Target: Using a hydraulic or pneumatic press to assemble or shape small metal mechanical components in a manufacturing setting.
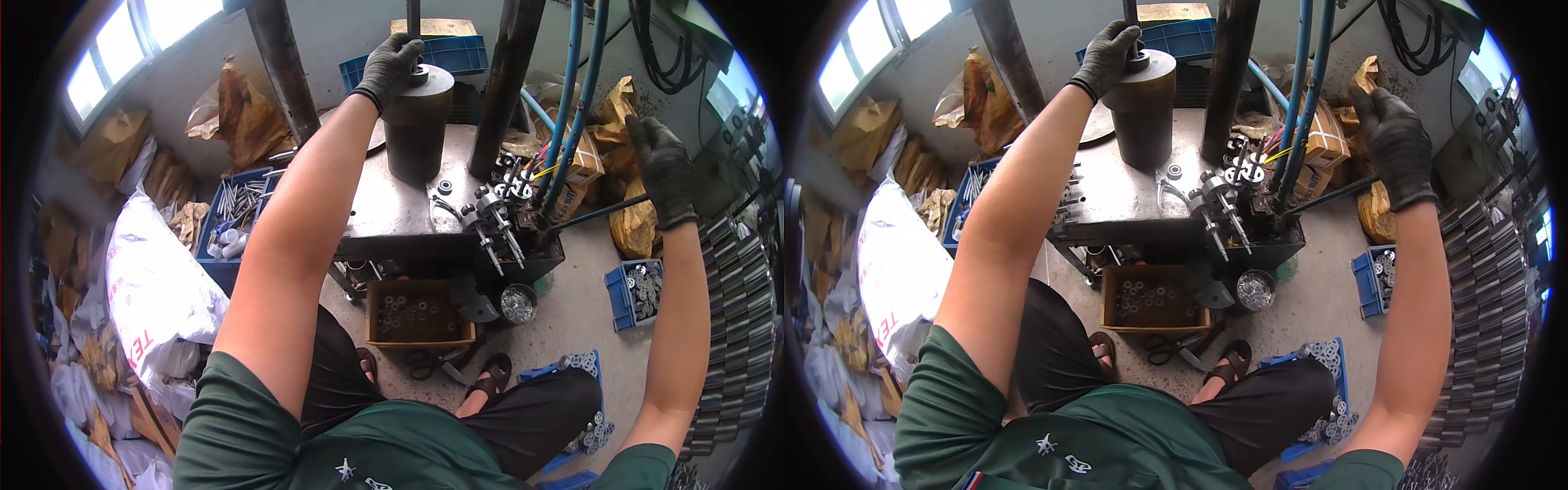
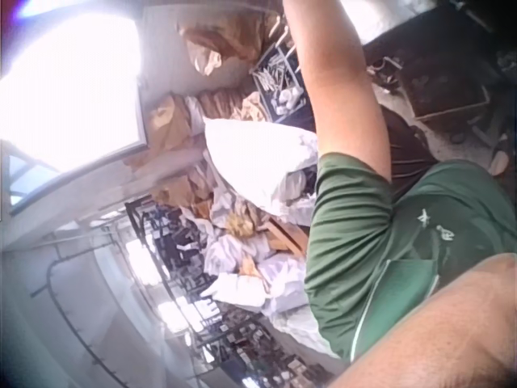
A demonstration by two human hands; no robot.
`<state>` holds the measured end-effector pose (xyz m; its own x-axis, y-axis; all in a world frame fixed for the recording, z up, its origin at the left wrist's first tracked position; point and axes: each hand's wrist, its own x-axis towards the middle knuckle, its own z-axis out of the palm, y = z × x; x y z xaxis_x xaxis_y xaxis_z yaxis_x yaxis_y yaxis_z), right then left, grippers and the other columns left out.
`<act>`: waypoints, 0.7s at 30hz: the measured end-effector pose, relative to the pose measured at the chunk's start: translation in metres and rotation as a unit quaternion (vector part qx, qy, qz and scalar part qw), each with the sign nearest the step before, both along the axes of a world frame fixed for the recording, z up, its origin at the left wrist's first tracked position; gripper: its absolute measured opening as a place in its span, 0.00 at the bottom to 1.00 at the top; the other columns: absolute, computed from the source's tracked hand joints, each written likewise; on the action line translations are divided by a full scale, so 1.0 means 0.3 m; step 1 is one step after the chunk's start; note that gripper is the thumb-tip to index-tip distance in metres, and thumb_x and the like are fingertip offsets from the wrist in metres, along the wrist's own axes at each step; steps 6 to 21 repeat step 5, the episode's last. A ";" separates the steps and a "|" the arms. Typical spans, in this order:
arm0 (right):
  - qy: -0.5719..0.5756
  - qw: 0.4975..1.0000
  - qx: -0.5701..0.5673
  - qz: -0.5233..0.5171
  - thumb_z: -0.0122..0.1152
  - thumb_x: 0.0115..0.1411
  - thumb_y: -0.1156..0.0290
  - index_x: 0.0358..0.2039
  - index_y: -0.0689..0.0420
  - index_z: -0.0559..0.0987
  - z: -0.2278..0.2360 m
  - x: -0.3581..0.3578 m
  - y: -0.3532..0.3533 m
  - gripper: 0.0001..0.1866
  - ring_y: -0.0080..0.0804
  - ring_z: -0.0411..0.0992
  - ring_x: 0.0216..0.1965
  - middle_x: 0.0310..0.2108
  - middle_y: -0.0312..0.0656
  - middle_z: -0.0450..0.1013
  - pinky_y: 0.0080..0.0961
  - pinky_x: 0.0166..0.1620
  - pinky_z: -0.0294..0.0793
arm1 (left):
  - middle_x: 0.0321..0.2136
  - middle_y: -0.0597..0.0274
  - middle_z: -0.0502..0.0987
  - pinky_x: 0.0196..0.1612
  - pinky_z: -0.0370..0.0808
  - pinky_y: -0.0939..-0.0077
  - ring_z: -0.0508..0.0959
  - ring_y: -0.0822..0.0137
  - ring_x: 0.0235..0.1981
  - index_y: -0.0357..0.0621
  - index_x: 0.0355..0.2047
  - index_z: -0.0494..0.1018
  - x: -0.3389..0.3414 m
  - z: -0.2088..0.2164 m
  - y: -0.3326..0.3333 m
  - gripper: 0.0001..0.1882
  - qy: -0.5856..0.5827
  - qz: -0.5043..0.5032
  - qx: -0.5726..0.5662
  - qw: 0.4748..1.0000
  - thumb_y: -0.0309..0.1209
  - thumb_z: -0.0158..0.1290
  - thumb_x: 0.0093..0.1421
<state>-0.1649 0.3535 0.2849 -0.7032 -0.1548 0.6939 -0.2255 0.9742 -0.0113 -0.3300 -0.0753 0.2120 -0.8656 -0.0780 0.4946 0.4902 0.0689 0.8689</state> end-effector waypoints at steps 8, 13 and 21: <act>-0.098 0.991 -0.060 -0.071 0.53 0.69 0.38 0.49 0.58 0.82 0.035 -0.058 -0.016 0.33 0.52 0.79 0.47 0.44 0.56 0.80 0.41 0.51 0.76 | 0.41 0.57 0.79 0.50 0.83 0.66 0.79 0.69 0.43 0.43 0.55 0.74 -0.024 0.021 -0.042 0.19 -0.007 0.003 -0.045 0.999 0.37 0.58 0.67; -0.098 0.991 -0.060 -0.071 0.53 0.69 0.38 0.49 0.58 0.82 0.035 -0.058 -0.016 0.33 0.52 0.79 0.47 0.44 0.56 0.80 0.41 0.51 0.76 | 0.41 0.57 0.79 0.50 0.83 0.66 0.79 0.69 0.43 0.43 0.55 0.74 -0.024 0.021 -0.042 0.19 -0.007 0.003 -0.045 0.999 0.37 0.58 0.67; -0.098 0.991 -0.060 -0.071 0.53 0.69 0.38 0.49 0.58 0.82 0.035 -0.058 -0.016 0.33 0.52 0.79 0.47 0.44 0.56 0.80 0.41 0.51 0.76 | 0.41 0.57 0.79 0.50 0.83 0.66 0.79 0.69 0.43 0.43 0.55 0.74 -0.024 0.021 -0.042 0.19 -0.007 0.003 -0.045 0.999 0.37 0.58 0.67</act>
